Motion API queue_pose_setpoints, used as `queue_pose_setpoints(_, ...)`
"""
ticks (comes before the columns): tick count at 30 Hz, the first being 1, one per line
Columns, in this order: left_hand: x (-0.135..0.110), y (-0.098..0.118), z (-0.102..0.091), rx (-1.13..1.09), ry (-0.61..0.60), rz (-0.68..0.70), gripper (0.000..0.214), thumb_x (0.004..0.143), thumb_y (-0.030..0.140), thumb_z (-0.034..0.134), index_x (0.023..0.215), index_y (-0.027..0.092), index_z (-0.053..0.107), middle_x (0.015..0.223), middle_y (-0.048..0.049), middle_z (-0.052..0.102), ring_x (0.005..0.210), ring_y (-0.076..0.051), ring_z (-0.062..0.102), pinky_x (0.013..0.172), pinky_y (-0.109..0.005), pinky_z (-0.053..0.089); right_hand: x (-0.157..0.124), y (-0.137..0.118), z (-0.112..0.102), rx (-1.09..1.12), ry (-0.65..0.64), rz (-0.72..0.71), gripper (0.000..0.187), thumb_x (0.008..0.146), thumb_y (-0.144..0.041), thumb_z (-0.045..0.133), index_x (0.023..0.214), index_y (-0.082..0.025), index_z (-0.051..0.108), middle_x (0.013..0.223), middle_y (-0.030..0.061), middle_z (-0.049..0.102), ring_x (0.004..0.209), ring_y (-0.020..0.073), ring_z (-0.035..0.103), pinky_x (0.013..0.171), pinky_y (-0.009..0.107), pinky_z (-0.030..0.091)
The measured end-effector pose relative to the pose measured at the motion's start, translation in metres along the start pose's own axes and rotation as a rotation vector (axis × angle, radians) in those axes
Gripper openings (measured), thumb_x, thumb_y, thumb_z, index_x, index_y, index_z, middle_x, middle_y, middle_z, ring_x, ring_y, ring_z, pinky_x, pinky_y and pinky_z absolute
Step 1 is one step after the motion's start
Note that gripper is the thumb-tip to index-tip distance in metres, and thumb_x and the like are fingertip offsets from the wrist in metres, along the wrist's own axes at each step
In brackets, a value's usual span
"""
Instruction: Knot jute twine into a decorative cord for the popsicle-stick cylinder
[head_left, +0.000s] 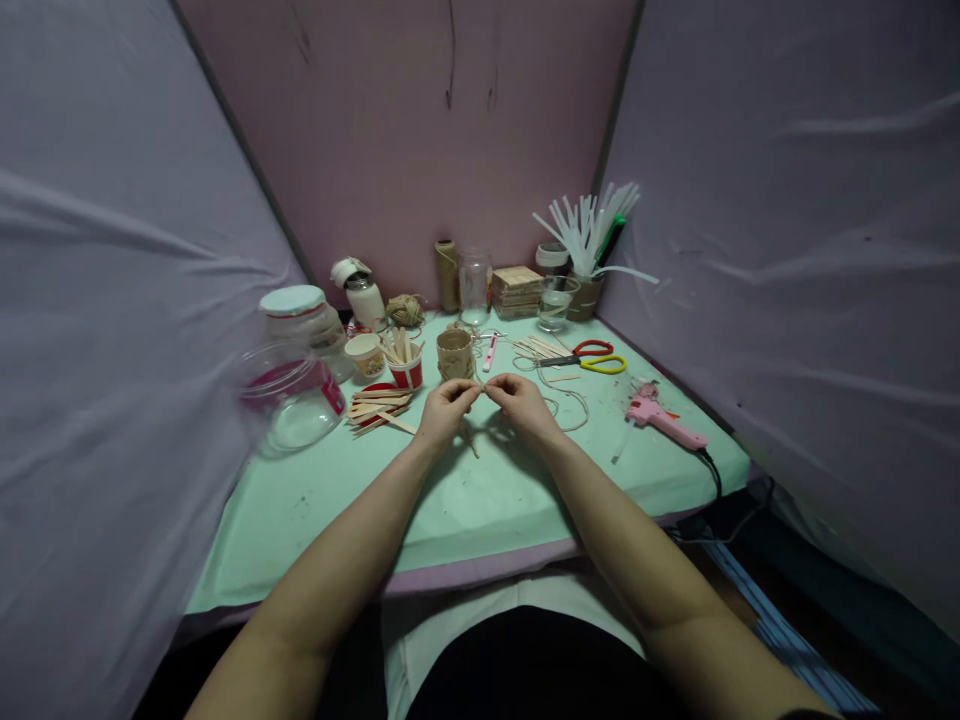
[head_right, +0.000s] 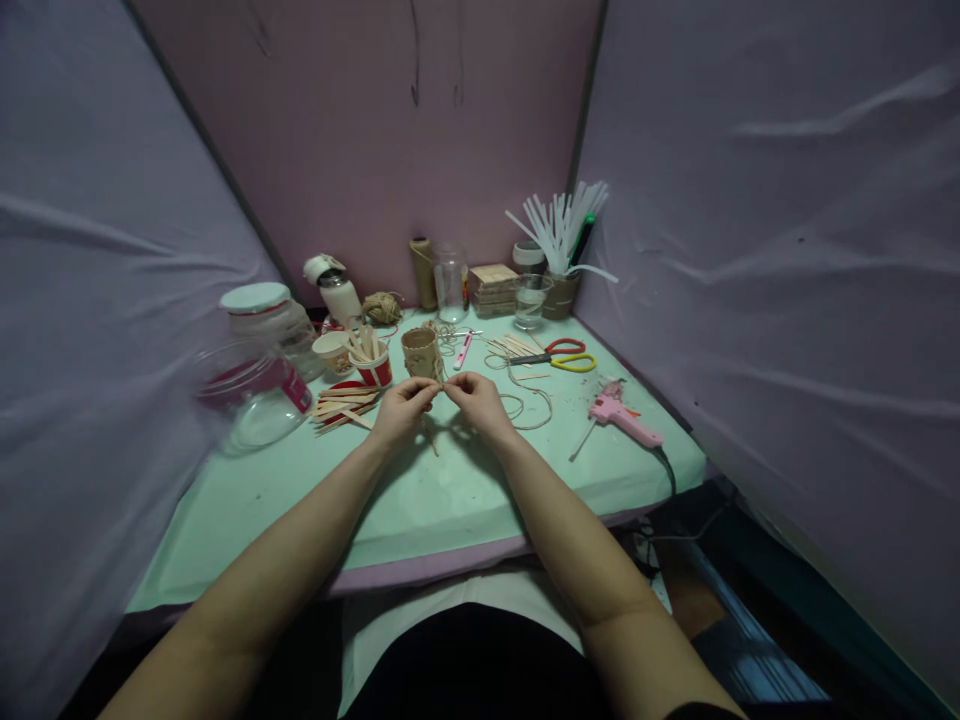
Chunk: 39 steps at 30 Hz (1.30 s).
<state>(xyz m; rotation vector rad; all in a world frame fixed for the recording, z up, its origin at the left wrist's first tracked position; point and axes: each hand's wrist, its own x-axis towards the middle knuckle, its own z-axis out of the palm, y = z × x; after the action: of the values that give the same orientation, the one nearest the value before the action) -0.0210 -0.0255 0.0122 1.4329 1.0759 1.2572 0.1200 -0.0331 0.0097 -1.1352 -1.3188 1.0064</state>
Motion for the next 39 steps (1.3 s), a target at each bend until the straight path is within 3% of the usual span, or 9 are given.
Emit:
queue_pose_setpoints(3,0.001,-0.003,0.001,0.04,0.056,0.022,0.024,0.068,0.039,0.065,0.074,0.016,0.066,0.064,0.0011,0.058,0.058,-0.01,0.047,0.057,-0.023,0.039,-0.001,0.002,0.003,-0.163,0.117,-0.208,0.013,0.072,-0.032,0.058,0.071,-0.019,0.059,0.069,0.001,0.059,0.064,0.0131,0.049,0.062,0.026,0.041)
queue_pose_setpoints(5,0.001,-0.004,0.001,0.066,0.093,0.042,0.023,0.069,0.038,0.064,0.076,0.016,0.067,0.066,0.0001,0.06,0.061,-0.011,0.05,0.059,-0.023,0.04,-0.002,0.003,0.005,-0.251,0.14,-0.267,0.011,0.073,-0.03,0.057,0.07,-0.019,0.061,0.071,0.0023,0.061,0.066,0.0142,0.051,0.065,0.028,0.042)
queue_pose_setpoints(15,-0.005,0.003,0.001,0.22,0.122,0.277,0.019,0.076,0.035,0.061,0.075,0.018,0.07,0.08,-0.0052,0.066,0.08,-0.016,0.059,0.074,-0.028,0.045,-0.004,0.002,0.005,-0.19,0.15,-0.254,0.019,0.076,-0.036,0.059,0.075,-0.019,0.067,0.076,0.005,0.067,0.07,0.0167,0.059,0.067,0.03,0.047)
queue_pose_setpoints(25,-0.005,0.003,0.004,0.22,0.12,0.258,0.014,0.072,0.03,0.064,0.069,0.018,0.07,0.073,-0.004,0.065,0.073,-0.015,0.057,0.068,-0.026,0.042,-0.002,0.004,0.007,-0.31,0.181,-0.315,0.011,0.076,-0.028,0.055,0.073,-0.019,0.061,0.073,0.0037,0.061,0.068,0.0155,0.055,0.067,0.029,0.044)
queue_pose_setpoints(28,-0.004,0.001,0.009,0.091,0.165,0.108,0.009,0.067,0.026,0.067,0.067,0.017,0.069,0.071,-0.0024,0.064,0.072,-0.013,0.055,0.067,-0.024,0.041,-0.002,0.007,0.009,-0.325,0.169,-0.316,0.01,0.077,-0.026,0.053,0.073,-0.018,0.059,0.072,0.0028,0.059,0.067,0.0146,0.052,0.066,0.028,0.043)
queue_pose_setpoints(31,-0.002,0.0,0.012,-0.247,0.18,-0.213,0.008,0.064,0.021,0.068,0.069,0.015,0.066,0.066,0.0004,0.06,0.064,-0.009,0.053,0.058,-0.019,0.039,-0.003,0.008,0.011,-0.324,0.15,-0.322,0.01,0.079,-0.026,0.051,0.075,-0.018,0.057,0.074,0.0024,0.058,0.068,0.0143,0.052,0.065,0.027,0.042)
queue_pose_setpoints(35,0.001,0.003,0.008,-0.699,0.08,-0.594,0.005,0.065,0.015,0.064,0.066,0.013,0.06,0.058,0.0022,0.054,0.051,-0.004,0.047,0.047,-0.015,0.035,-0.006,0.006,0.012,-0.337,0.095,-0.375,0.01,0.081,-0.027,0.051,0.077,-0.019,0.055,0.076,0.002,0.056,0.07,0.0142,0.051,0.066,0.027,0.041)
queue_pose_setpoints(37,0.002,0.006,0.006,-0.782,0.032,-0.684,0.005,0.067,0.014,0.063,0.065,0.012,0.058,0.057,0.0012,0.054,0.049,-0.004,0.047,0.045,-0.015,0.035,-0.007,0.005,0.013,-0.325,0.075,-0.397,0.01,0.081,-0.027,0.051,0.078,-0.019,0.055,0.077,0.002,0.055,0.07,0.0142,0.051,0.066,0.027,0.041)
queue_pose_setpoints(39,0.001,0.007,0.005,-0.789,0.008,-0.68,0.007,0.067,0.015,0.064,0.065,0.012,0.058,0.057,0.0006,0.054,0.048,-0.005,0.046,0.045,-0.016,0.036,-0.007,0.005,0.013,-0.287,0.072,-0.396,0.011,0.081,-0.028,0.051,0.079,-0.019,0.056,0.077,0.002,0.056,0.071,0.014,0.052,0.067,0.027,0.042)
